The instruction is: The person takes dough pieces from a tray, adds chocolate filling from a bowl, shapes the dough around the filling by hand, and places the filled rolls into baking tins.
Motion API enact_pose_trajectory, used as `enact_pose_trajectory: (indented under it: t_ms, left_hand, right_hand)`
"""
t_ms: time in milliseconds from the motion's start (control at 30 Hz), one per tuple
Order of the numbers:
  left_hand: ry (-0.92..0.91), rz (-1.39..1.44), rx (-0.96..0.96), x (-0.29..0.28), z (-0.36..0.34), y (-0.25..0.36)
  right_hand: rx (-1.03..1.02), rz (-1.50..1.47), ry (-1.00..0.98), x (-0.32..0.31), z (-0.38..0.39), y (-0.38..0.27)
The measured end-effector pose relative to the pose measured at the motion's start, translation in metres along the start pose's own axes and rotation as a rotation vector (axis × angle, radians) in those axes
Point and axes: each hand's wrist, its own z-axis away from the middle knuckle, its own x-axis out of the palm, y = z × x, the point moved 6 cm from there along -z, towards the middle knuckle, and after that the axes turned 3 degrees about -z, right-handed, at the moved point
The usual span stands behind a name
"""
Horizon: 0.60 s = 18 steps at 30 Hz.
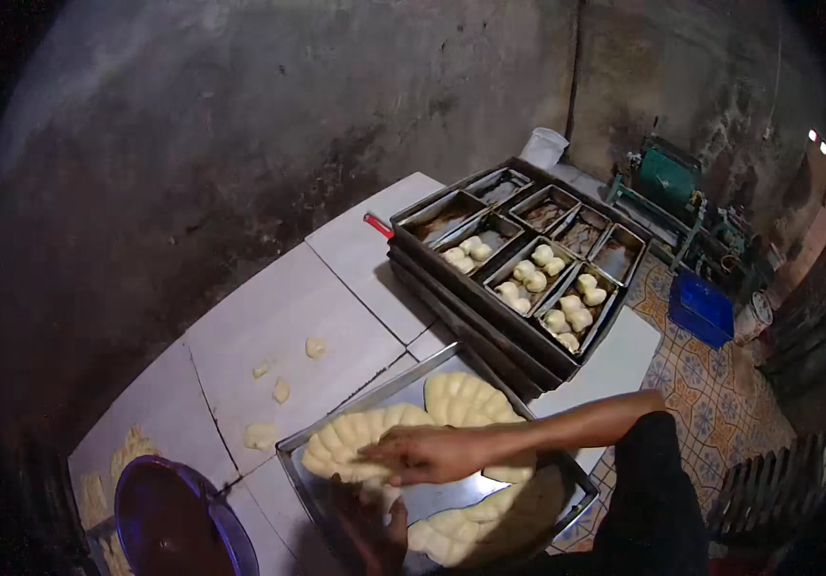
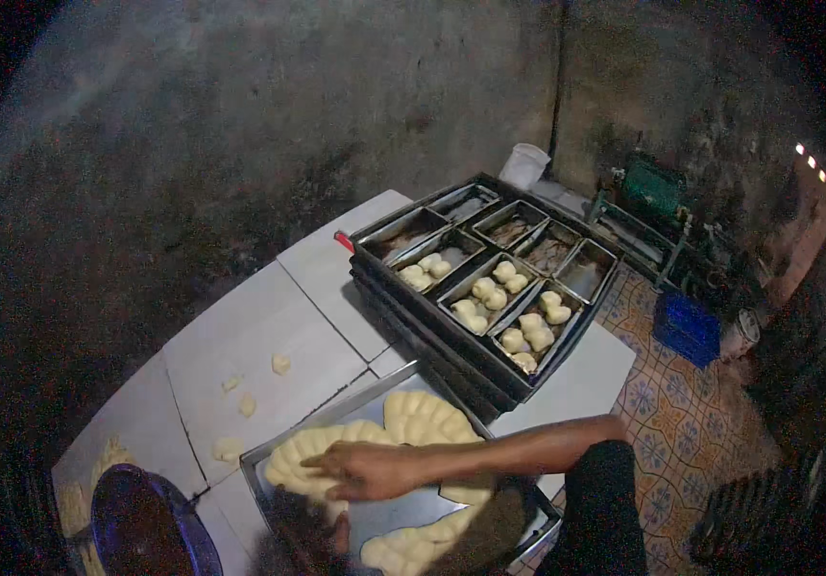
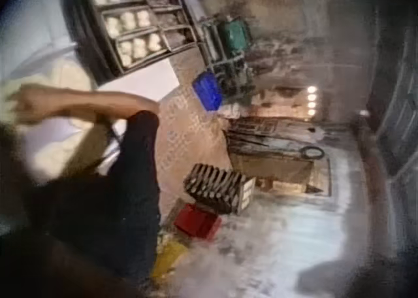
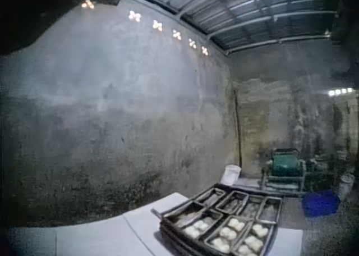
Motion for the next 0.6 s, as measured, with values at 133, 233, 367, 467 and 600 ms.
enact_pose_trajectory:
  t_ms: [133,233,367,467,600]
  left_hand:
    - [-0.123,-0.036,0.240,0.023,-0.010,0.049]
    - [-0.028,-0.063,0.183,-0.007,-0.014,0.021]
    - [0.007,-0.147,-0.005,-0.039,-0.006,-0.045]
    - [-0.087,-0.135,-0.052,-0.025,-0.004,-0.076]
    - [-0.010,-0.190,-0.163,-0.054,0.014,-0.108]
  right_hand:
    - [0.052,-0.052,0.211,-0.021,0.001,0.004]
    - [0.071,0.274,0.344,-0.128,0.004,-0.010]
    - [0.322,0.462,0.683,-0.291,0.005,0.055]
    - [0.514,0.476,0.765,-0.406,0.070,0.179]
    - [0.701,0.766,0.452,-0.371,0.027,0.235]
